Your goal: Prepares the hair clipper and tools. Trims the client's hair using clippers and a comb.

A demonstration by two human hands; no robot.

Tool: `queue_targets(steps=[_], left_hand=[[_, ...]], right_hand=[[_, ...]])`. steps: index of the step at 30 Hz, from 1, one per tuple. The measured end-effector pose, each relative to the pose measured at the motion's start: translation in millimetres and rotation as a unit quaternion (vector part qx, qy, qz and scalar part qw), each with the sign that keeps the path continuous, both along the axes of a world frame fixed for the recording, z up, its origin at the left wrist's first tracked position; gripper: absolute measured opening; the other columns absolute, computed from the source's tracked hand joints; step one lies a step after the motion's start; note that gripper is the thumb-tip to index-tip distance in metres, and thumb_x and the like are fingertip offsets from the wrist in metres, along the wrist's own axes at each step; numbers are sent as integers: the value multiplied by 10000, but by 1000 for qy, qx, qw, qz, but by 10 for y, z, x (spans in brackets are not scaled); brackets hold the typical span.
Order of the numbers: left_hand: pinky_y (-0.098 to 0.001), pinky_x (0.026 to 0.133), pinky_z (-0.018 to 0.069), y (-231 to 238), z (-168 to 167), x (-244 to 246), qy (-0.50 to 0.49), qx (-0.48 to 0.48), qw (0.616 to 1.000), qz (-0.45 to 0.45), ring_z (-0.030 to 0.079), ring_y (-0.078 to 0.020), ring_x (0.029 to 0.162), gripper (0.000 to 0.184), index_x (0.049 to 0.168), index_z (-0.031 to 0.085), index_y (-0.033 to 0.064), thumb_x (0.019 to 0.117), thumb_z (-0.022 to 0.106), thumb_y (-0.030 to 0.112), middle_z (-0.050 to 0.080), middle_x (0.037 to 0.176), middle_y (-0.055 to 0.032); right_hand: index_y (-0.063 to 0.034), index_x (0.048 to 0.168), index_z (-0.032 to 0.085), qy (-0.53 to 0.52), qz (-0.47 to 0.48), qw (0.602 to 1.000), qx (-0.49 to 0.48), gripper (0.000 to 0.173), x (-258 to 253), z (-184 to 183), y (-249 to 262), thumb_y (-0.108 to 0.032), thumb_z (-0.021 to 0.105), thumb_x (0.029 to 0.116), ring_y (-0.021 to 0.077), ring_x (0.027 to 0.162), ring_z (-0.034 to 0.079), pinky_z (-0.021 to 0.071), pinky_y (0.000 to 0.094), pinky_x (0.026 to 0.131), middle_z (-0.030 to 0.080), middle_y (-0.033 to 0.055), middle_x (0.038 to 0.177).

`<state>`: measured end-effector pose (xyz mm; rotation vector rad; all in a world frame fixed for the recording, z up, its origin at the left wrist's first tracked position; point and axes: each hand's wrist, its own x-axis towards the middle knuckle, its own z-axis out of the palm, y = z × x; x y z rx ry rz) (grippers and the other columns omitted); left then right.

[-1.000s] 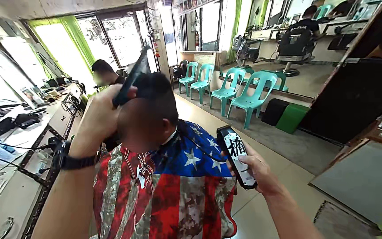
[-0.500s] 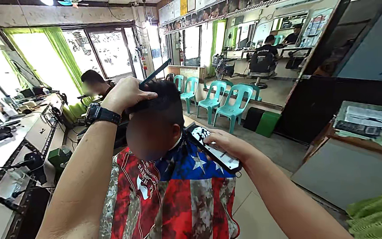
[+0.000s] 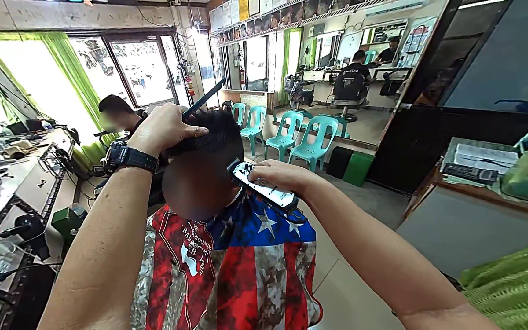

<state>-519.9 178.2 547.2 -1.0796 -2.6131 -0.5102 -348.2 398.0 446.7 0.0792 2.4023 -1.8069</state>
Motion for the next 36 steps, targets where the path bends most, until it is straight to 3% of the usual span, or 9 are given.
queue_targets(steps=[10,14,19,31,36], left_hand=[[-642,835,509,-10,-6,3,2,5,1000,-5,681,-359,928,467,1057,716,82,876,786,506,709,947,-171],[-635,827,512,0,-16,-19,6,1,1000,-1,681,-353,923,473,1052,712,91,877,777,525,708,943,-160],[-644,843,501,8,-1,12,2,1,1000,-2,680,-355,943,462,1064,720,101,876,780,520,712,959,-161],[-663,852,493,16,11,44,2,-7,1000,-1,675,-380,961,475,1100,719,95,888,769,516,711,979,-182],[-659,836,492,3,0,29,7,2,1000,-10,671,-380,936,471,1069,715,79,881,781,505,702,952,-184]], right_hand=[[-21,1044,651,5,19,999,38,309,-104,0,2,-288,498,1013,187,673,698,579,330,598,727,128,878],[-11,1098,632,16,20,1000,-4,314,-107,-25,12,-286,515,1006,207,674,706,594,334,593,722,147,883],[-6,1069,637,8,20,1000,23,290,-82,15,-2,-261,516,1004,192,673,700,584,319,596,725,140,882],[-3,1159,601,22,17,1000,5,310,-43,37,-40,-250,532,986,201,664,699,598,325,589,712,153,897],[4,1150,618,8,8,999,46,311,-35,16,-57,-259,566,992,213,703,698,603,358,637,701,152,897]])
